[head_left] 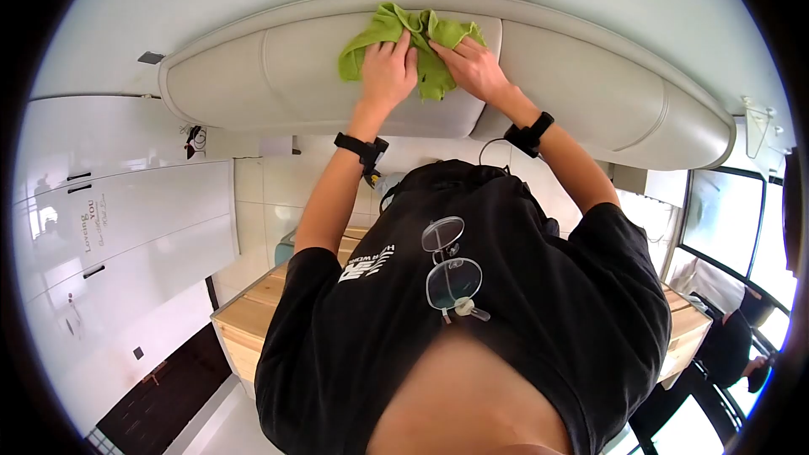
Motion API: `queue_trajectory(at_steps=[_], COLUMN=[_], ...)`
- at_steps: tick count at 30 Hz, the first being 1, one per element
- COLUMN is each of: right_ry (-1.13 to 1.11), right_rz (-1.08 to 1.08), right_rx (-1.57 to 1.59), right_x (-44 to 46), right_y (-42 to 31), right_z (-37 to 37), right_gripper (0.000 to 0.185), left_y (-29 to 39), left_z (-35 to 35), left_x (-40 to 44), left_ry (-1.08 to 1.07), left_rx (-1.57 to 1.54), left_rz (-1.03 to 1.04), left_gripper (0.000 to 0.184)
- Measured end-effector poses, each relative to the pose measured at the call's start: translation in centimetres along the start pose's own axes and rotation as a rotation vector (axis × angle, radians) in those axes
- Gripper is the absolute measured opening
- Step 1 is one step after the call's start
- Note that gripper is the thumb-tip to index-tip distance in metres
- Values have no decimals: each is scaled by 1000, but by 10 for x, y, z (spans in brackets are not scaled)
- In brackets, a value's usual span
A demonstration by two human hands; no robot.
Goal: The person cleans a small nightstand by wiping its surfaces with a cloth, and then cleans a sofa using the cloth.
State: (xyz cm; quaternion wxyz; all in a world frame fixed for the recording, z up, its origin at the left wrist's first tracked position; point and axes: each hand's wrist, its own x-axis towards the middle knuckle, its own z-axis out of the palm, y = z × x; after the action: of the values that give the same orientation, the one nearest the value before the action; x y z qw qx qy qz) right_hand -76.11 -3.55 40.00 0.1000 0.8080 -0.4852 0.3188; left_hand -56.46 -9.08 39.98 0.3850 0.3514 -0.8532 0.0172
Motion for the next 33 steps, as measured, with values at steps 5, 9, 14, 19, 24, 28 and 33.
queue_trajectory(at_steps=[5,9,14,19,24,28,33], right_ry=[37,-47,-361,-350,35,303,8], right_rz=[-131,-174,-187,-1,328,389,448], right_rx=[120,148,197,344,336,95,-202], right_x=[-22,-56,-123,-123,-79,-47,-39], right_y=[-12,-17,-17,-18,-20,4,39], right_z=[-6,-6,-1,-29,-92,-111,-75], right_gripper=[48,49,47,37,35,35,45], left_y=[13,18,17,23,62,67,36], left_z=[-7,-10,-4,-14,-64,-72,-15], left_x=[-25,-60,-131,-143,-60,0,37], left_ry=[-90,-331,-762,-793,-333,-118,-282], left_rx=[-100,-98,-22,-67,-478,-468,-219], left_rz=[11,-5,70,199,48,87,54], left_gripper=[35,36,45,62,70,66,60])
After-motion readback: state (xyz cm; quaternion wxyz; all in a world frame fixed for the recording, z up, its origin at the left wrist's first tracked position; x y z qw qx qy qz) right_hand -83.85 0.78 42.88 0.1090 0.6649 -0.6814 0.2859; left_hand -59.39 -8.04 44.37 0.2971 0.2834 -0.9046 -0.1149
